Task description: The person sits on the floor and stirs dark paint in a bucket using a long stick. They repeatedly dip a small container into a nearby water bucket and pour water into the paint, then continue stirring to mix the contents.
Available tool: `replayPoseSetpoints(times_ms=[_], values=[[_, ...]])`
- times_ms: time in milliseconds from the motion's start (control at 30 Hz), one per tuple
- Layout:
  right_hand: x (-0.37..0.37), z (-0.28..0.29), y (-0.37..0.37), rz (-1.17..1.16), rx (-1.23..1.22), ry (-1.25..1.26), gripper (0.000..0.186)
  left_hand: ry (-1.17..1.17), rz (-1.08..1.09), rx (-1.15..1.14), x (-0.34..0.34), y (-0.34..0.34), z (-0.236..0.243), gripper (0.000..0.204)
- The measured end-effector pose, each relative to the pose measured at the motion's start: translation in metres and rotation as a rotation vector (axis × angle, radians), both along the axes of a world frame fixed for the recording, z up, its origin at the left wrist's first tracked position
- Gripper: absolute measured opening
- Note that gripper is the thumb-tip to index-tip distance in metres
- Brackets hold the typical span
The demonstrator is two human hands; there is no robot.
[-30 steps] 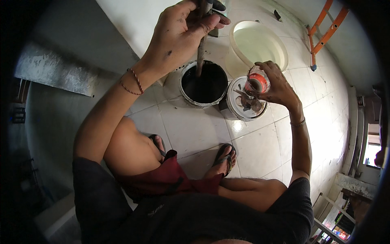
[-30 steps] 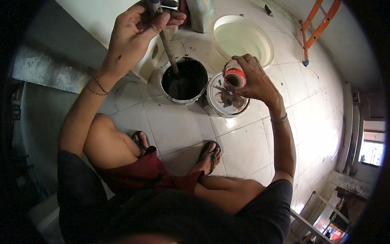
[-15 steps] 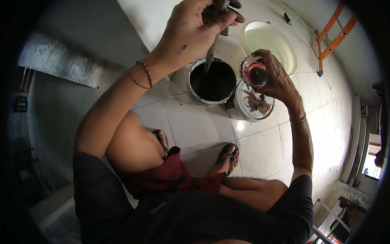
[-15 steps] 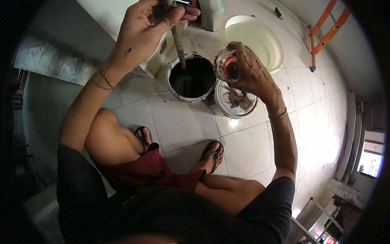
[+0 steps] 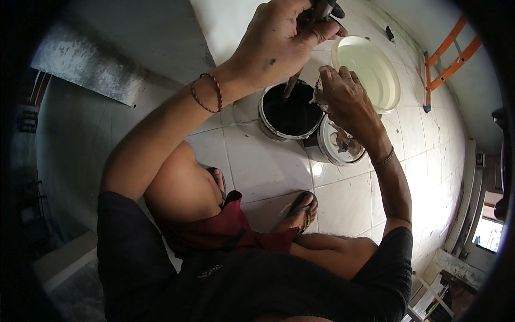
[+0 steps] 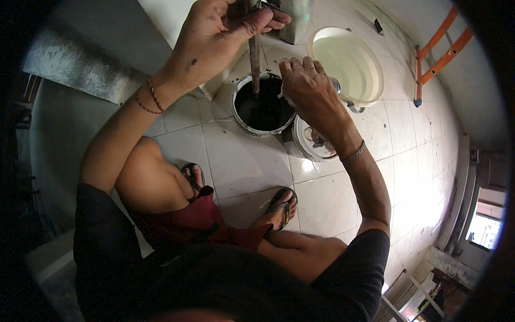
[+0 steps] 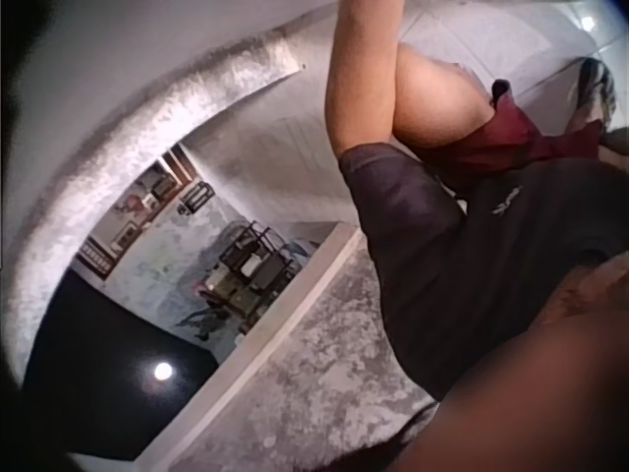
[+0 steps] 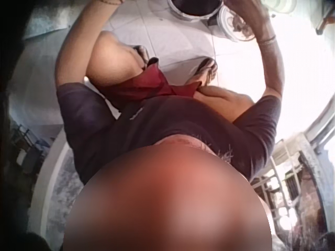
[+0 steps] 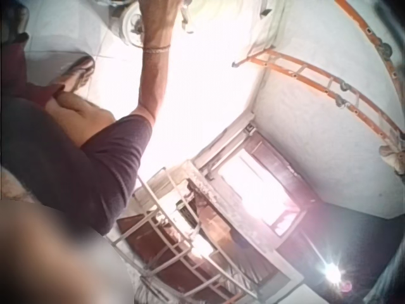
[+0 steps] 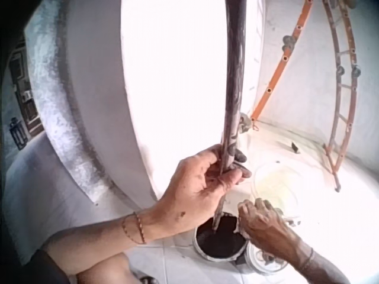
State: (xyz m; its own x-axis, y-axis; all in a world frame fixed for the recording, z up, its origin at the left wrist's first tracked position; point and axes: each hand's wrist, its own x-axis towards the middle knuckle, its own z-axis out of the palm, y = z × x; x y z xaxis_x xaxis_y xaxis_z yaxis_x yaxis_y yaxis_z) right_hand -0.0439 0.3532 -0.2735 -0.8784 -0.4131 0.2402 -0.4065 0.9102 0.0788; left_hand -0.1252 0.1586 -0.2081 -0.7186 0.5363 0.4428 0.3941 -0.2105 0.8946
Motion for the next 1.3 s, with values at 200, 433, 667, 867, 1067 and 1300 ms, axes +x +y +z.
replayPoseSetpoints(times_ms=[200,433,667,867,1067,1300], values=[[-0.01,-0.007,-0.009,0.069,0.053,0.078,0.034,-0.004,0.011,0.013,0.001,-0.002,0.002,0.015],[-0.015,-0.012,-0.015,0.129,0.127,0.129,0.036,0.044,0.036,-0.011,0.001,-0.006,0.004,0.016],[-0.017,-0.018,-0.02,0.116,0.146,0.166,0.036,0.058,0.038,0.03,0.0,-0.006,0.004,0.015],[-0.016,-0.025,-0.024,0.079,0.2,0.188,0.041,0.065,0.065,0.055,-0.001,-0.007,0.007,0.016],[-0.014,-0.021,-0.023,0.071,0.208,0.188,0.042,0.047,0.083,0.032,0.0,-0.007,0.009,0.016],[-0.009,0.007,0.01,-0.083,-0.075,-0.024,0.083,-0.036,0.059,0.002,-0.001,-0.005,0.007,0.013]])
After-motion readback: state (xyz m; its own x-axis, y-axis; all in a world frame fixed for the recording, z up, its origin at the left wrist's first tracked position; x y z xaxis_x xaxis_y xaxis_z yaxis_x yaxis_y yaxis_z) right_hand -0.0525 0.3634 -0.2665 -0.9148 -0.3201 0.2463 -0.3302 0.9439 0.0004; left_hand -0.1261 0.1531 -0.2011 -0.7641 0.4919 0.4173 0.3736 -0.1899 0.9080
